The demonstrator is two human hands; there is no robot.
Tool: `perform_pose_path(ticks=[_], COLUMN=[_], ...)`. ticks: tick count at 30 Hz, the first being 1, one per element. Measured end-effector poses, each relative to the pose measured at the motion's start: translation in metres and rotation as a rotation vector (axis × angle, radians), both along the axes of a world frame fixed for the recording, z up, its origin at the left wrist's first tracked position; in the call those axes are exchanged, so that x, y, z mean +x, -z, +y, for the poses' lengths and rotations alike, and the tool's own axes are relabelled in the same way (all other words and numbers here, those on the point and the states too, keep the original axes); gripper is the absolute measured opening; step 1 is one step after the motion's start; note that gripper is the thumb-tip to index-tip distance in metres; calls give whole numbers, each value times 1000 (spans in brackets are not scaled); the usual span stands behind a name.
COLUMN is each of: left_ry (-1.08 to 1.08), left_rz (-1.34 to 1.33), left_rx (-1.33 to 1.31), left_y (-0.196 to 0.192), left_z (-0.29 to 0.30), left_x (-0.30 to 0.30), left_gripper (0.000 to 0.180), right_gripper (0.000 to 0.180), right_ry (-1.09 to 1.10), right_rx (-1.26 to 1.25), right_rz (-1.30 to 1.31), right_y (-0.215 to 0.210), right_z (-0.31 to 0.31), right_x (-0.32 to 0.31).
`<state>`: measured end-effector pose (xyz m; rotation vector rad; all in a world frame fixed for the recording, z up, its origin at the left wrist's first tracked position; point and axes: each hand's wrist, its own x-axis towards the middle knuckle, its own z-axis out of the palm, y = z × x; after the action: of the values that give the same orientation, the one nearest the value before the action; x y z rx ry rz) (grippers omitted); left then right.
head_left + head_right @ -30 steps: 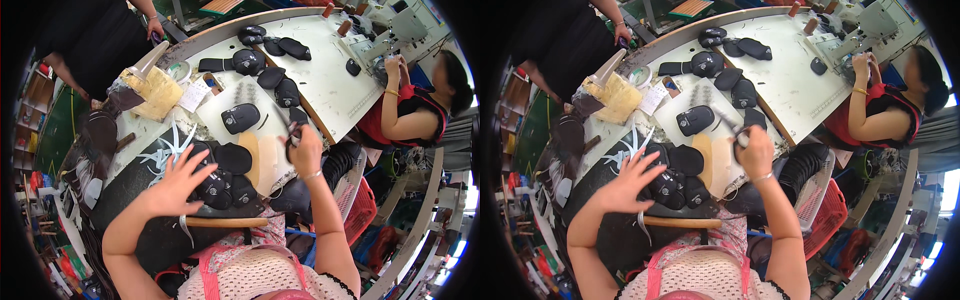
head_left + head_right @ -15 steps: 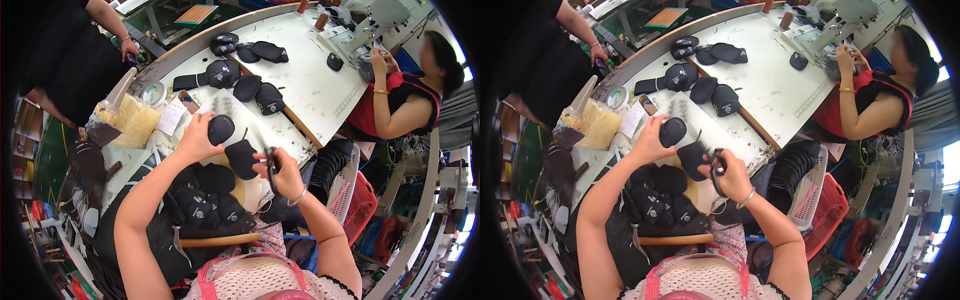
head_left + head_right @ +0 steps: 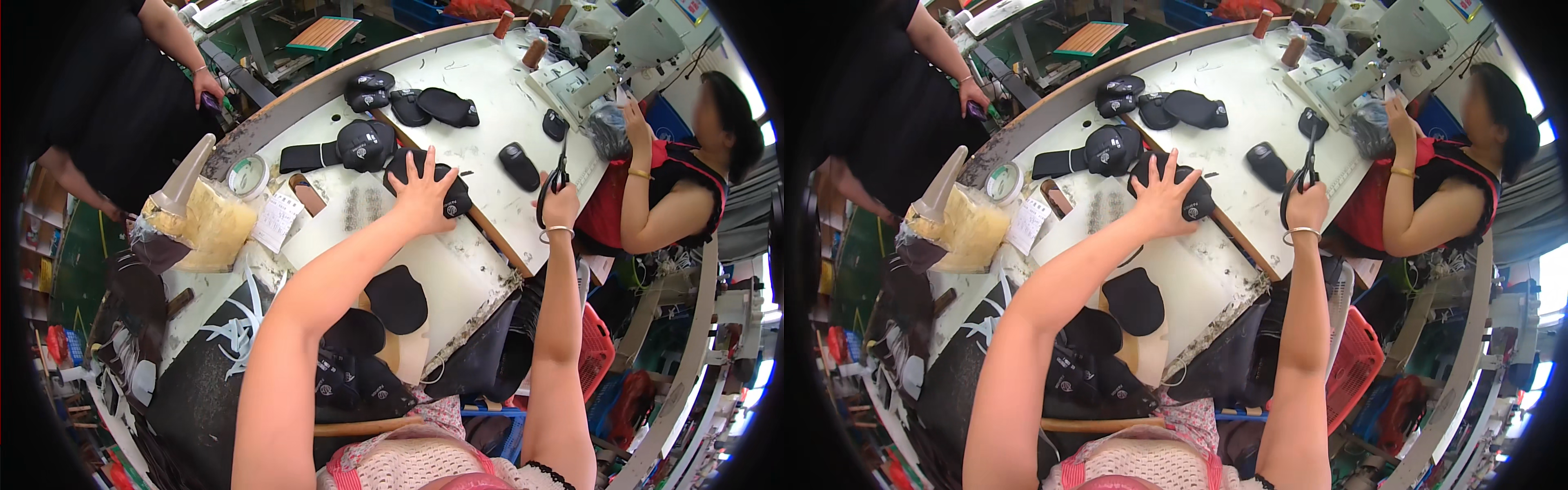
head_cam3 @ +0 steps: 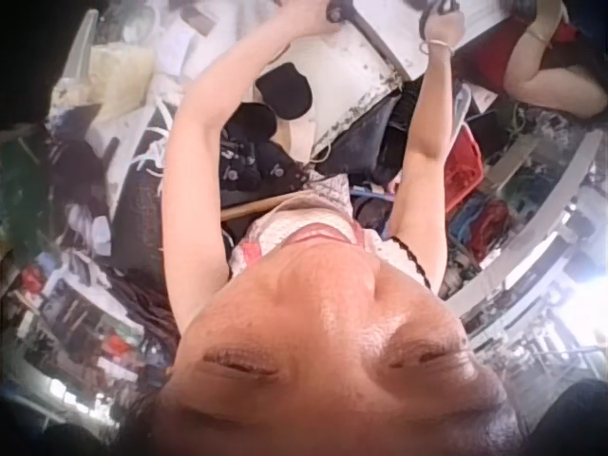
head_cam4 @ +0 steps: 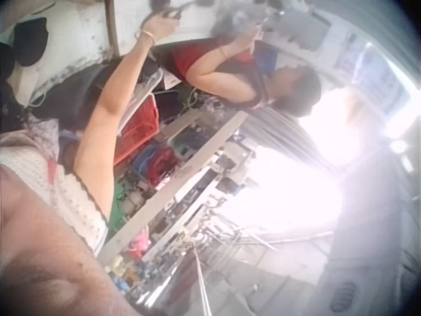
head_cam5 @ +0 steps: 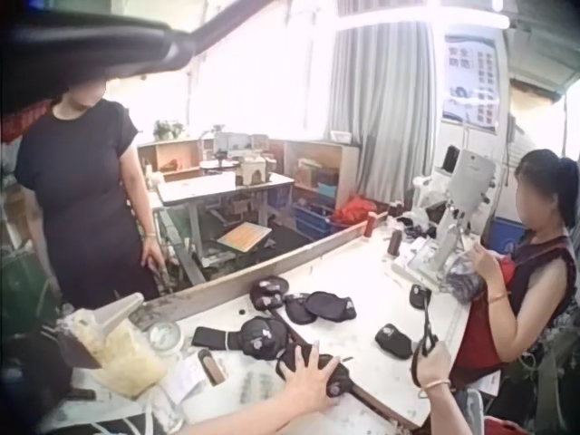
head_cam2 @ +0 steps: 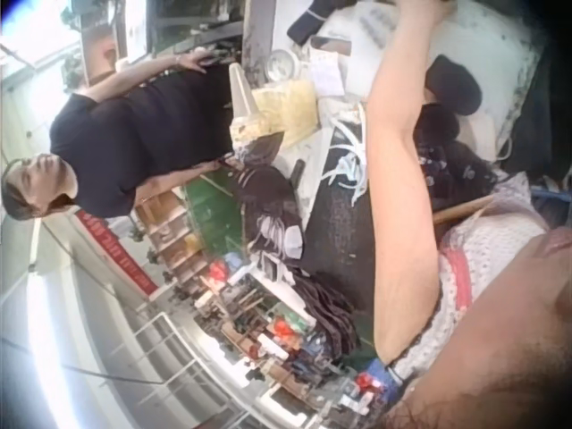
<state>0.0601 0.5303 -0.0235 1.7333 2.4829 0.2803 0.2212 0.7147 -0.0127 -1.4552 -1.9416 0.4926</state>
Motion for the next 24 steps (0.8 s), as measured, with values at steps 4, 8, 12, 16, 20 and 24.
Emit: perform_pose_path(ticks=[4, 8, 12, 16, 20, 24], left_ry=[17, 282, 443, 511, 162, -279], left_rz=[96, 275, 217, -462, -191, 88], left_rx=[24, 282, 76, -336, 83, 252], left_y=[19, -1, -47, -81, -67, -23], left_z=[4, -33, -124, -166, -75, 16], left_x=[-15, -27, 0, -10, -76, -154], left_gripper=[67, 44, 50, 74, 55, 60], right_gripper=[31, 53, 72, 71, 72, 63], right_ry=[-180, -553, -600, -649, -585, -428], right_rx=[241, 317, 167, -7, -16, -152], right_rz=[-18, 22, -153, -281, -371, -140], right_y=[-1, -12, -7, 5, 8, 4], right_z=[-2, 1, 30, 37, 31, 17], right_x=[-36, -126, -181, -207, -190, -177])
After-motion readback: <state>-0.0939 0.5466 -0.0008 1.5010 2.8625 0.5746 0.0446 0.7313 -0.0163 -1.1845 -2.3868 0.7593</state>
